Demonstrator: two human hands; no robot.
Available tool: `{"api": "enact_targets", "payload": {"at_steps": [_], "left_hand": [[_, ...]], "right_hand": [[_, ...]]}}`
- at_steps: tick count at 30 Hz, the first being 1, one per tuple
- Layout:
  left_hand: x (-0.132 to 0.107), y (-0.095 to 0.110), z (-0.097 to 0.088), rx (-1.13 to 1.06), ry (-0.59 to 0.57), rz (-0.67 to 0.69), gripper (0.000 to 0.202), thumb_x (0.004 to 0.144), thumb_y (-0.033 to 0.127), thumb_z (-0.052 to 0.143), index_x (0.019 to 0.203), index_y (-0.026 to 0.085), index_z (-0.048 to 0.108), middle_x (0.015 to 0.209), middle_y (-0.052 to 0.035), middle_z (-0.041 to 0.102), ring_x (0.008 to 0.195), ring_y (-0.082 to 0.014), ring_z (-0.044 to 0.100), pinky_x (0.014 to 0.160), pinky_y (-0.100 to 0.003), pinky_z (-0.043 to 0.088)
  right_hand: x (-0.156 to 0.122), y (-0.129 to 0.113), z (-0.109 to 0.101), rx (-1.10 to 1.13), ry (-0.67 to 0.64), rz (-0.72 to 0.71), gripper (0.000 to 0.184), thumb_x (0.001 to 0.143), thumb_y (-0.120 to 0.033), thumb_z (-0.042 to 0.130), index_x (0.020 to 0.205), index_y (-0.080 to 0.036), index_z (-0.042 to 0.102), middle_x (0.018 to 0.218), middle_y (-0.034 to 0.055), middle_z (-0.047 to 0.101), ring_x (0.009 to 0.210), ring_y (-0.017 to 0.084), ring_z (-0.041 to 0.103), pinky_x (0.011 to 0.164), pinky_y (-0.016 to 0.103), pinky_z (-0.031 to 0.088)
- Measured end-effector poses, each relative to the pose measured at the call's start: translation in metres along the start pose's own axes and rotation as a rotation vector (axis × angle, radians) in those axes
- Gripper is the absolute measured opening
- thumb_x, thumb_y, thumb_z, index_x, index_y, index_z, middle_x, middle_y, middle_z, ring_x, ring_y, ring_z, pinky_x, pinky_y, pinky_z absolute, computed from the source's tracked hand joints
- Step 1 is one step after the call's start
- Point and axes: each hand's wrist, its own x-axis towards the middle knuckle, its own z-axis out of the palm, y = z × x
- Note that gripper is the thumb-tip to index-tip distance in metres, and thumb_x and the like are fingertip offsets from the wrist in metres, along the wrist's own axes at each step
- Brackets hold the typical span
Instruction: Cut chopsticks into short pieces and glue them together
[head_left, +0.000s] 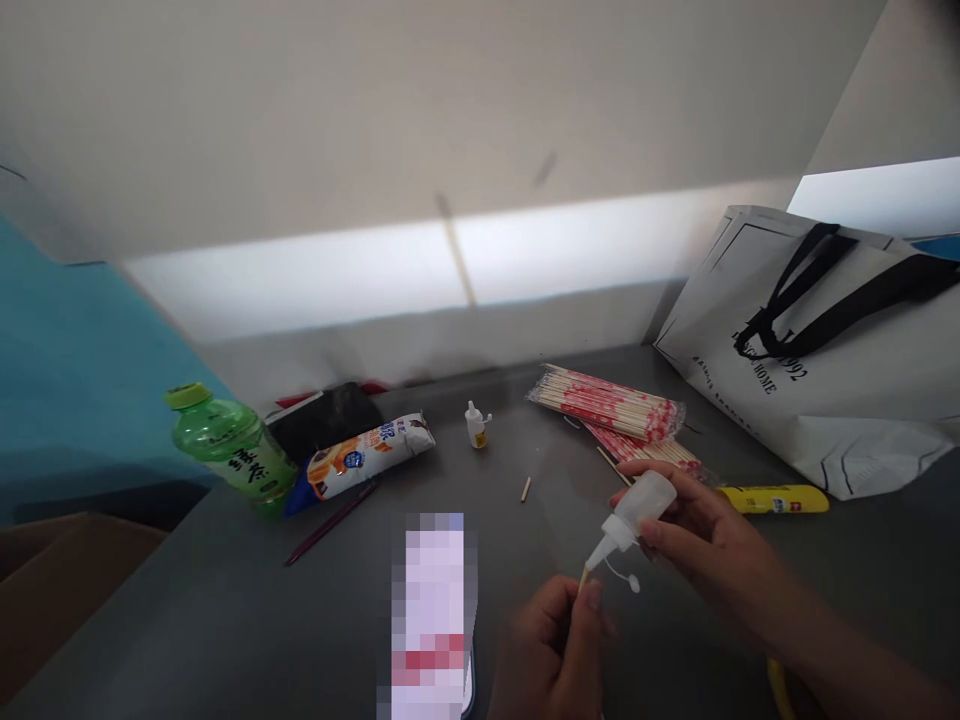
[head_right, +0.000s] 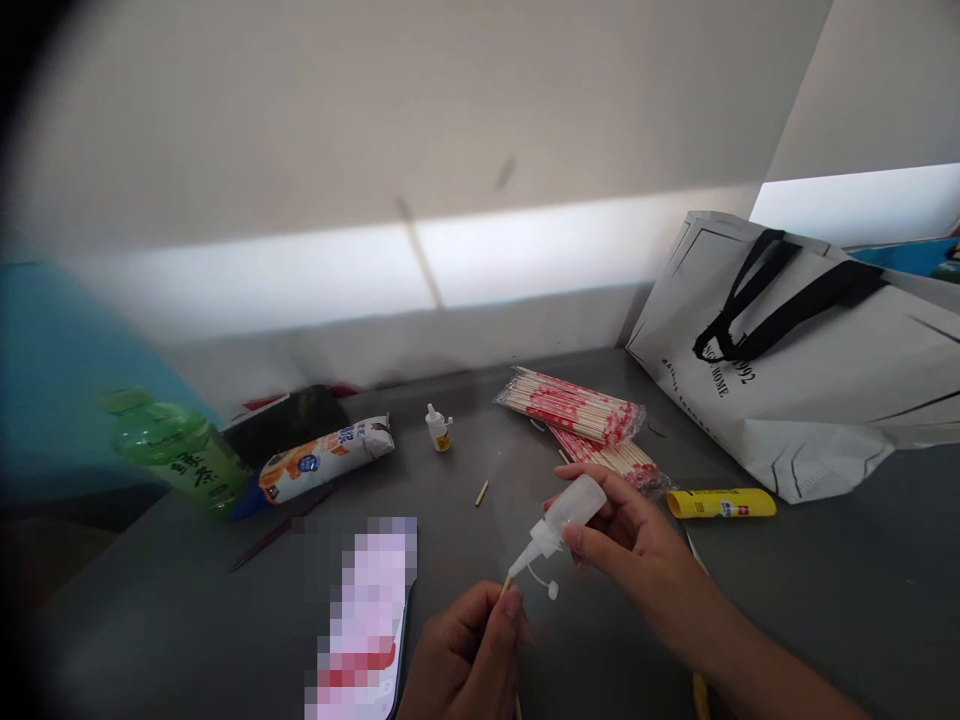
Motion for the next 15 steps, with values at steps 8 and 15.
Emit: {"api": "enact_targets", "payload": {"at_steps": [8, 15], "left_hand": [[0.0002, -0.001, 0.0003, -0.001, -0.002, -0.02, 0.06, 0.083, 0.078, 0.061, 0.069, 0.021, 0.066, 0.045, 0.0046, 0.043, 0.044, -0.0131, 0.039, 0.045, -0.025, 0.026], [-0.0019, -0.0003, 0.0008, -0.023, -0.002, -0.035, 0.058, 0.083, 0.078, 0.062, 0.071, 0.021, 0.067, 0.044, 0.0054, 0.04, 0.044, -0.0127, 0.037, 0.044, -0.025, 0.024]], "right_hand": [[0.0029, 0.0036, -0.0033, 0.0, -0.021, -0.008, 0.042, 0.076, -0.041, 0.086, 0.116, -0.037, 0.074, 0.095, 0.0021, 0.074, 0.08, 0.023, 0.06, 0.069, 0.033, 0.051], [0.0019, 0.004, -0.0018, 0.009, -0.03, -0.002, 0.038, 0.079, -0.04, 0.084, 0.115, -0.038, 0.073, 0.091, 0.0002, 0.073, 0.079, 0.021, 0.058, 0.069, 0.032, 0.05]]}}
